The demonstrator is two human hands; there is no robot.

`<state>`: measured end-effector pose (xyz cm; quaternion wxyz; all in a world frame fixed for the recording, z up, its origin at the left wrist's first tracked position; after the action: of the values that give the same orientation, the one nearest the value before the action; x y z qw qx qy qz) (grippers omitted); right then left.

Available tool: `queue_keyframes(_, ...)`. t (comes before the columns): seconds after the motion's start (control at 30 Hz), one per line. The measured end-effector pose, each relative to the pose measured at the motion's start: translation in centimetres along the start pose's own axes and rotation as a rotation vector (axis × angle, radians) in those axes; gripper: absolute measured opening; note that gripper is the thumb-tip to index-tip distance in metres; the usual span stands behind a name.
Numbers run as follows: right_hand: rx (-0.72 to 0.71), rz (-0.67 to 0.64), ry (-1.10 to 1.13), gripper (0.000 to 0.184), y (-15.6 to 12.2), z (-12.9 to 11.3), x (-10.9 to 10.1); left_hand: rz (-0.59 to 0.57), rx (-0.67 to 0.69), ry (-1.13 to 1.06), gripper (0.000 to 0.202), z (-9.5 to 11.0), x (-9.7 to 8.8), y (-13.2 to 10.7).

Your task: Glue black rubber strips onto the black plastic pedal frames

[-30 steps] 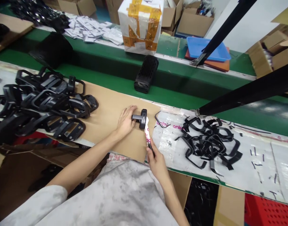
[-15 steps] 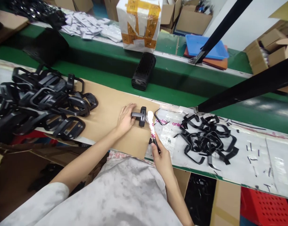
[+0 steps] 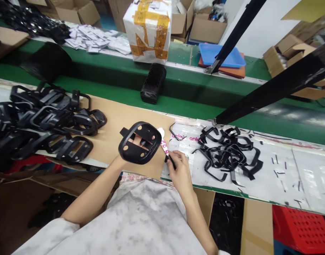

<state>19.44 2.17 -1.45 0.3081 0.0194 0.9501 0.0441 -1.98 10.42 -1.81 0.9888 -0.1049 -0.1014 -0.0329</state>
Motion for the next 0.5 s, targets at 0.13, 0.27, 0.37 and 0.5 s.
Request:
queue_keyframes(0.13, 0.012, -0.025, 0.41, 0.024, 1.3, -3.8, -1.3, -0.081, -0.047, -0.037, 0.033, 0.8, 1.1, -1.9)
queue_keyframes(0.27, -0.023, -0.144, 0.682, 0.023, 2.0, -7.7, -1.4, -0.143, -0.046, 0.045, 0.029, 1.3, 1.6, -2.5)
queue_keyframes(0.37, 0.001, -0.192, 0.771, 0.019, 2.1, -8.7, -0.8, -0.175, -0.012, 0.124, 0.03, 1.7, 1.7, -2.6)
queue_keyframes(0.5, 0.087, -0.242, 0.868, 0.026, 2.0, -8.5, 0.6, -0.195, 0.044, 0.169, 0.032, 2.7, 2.0, -2.9)
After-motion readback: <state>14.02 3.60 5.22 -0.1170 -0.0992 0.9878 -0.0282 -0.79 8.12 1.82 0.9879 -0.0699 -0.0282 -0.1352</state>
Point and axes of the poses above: each hand's wrist, its own y-axis towards the middle knuckle, its own x-axis out of the palm, z = x × y, the point moved 6 cm from there along y, towards the middle knuckle
